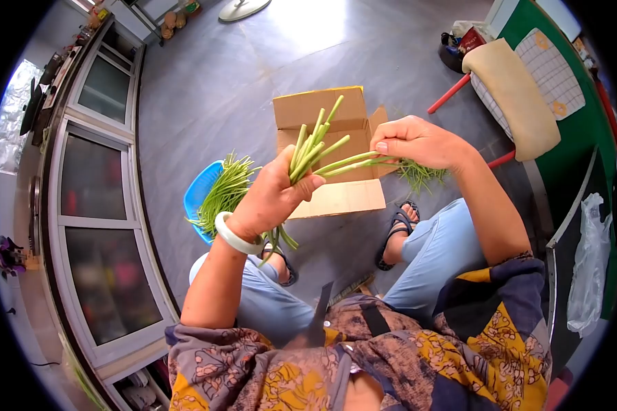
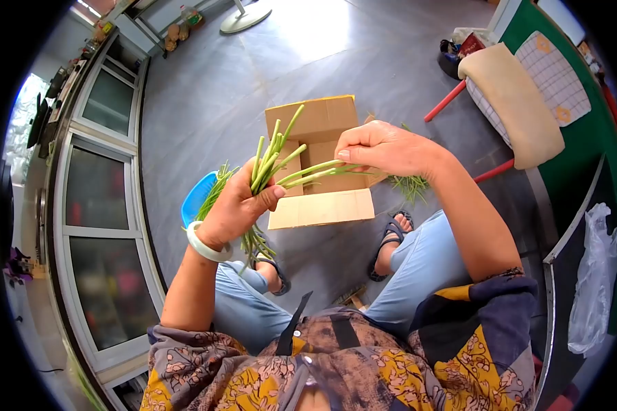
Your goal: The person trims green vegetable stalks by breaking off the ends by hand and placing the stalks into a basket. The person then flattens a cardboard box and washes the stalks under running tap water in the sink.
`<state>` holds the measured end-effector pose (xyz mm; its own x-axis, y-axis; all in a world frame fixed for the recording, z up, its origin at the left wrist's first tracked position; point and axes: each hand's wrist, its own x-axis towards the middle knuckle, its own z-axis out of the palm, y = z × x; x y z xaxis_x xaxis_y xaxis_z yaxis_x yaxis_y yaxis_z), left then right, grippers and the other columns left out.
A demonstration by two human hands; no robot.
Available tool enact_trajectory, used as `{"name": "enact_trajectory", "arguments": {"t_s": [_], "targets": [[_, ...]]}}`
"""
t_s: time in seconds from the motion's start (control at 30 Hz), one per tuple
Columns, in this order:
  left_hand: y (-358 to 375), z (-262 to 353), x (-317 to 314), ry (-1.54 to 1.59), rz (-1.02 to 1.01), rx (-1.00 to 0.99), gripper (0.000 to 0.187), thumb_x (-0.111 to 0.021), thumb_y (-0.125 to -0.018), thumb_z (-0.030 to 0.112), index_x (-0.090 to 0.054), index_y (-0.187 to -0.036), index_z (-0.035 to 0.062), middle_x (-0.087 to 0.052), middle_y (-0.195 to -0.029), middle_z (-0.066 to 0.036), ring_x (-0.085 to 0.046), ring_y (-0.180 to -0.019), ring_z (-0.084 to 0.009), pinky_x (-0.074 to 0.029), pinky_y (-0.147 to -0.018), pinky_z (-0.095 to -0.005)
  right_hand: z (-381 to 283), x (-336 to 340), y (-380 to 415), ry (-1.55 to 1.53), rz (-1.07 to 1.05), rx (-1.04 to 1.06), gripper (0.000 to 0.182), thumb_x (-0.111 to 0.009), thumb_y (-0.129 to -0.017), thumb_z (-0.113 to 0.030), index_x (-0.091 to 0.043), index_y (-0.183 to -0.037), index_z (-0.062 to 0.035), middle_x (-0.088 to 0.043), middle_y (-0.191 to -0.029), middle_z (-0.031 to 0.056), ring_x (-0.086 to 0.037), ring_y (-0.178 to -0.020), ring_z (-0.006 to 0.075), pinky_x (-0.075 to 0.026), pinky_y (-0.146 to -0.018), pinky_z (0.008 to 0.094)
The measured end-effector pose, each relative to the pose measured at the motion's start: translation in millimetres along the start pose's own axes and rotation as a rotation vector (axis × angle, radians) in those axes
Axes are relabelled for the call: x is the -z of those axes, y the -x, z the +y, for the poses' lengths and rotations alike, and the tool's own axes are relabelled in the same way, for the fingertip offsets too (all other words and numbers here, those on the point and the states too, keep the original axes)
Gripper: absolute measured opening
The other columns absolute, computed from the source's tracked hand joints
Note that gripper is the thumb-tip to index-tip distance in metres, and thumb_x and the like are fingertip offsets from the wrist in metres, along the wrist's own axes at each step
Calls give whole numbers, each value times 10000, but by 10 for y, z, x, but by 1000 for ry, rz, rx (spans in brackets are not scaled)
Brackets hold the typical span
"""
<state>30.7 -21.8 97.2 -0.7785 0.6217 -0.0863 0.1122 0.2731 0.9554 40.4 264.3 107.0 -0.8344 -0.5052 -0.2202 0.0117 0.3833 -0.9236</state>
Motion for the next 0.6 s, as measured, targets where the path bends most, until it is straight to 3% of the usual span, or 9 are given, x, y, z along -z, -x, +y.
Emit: {"name": "enact_trajectory", "arguments": {"t_s": [0.27,0.6], "targets": [[34,-211,11,24,-90,110,201,-635,-927,162,-590,-1021,-11,-573,-704,-2,-544,-637,-77,-446,-585,-229,62,-224,-153,49,-78,-69,203,-544,-916,-159,-638,-932,20,-596,-755,10,-544,-726,87,-457,-672,247],[-232,-199,100,117,-155,232,97,-646,-863,87,-619,-815,8,-535,-640,39,-476,-576,-43,-397,-518,-232,292,-30,-284,0,-74,-184,177,-584,-914,-154,-628,-942,16,-620,-802,15,-558,-771,84,-467,-715,245]]}}
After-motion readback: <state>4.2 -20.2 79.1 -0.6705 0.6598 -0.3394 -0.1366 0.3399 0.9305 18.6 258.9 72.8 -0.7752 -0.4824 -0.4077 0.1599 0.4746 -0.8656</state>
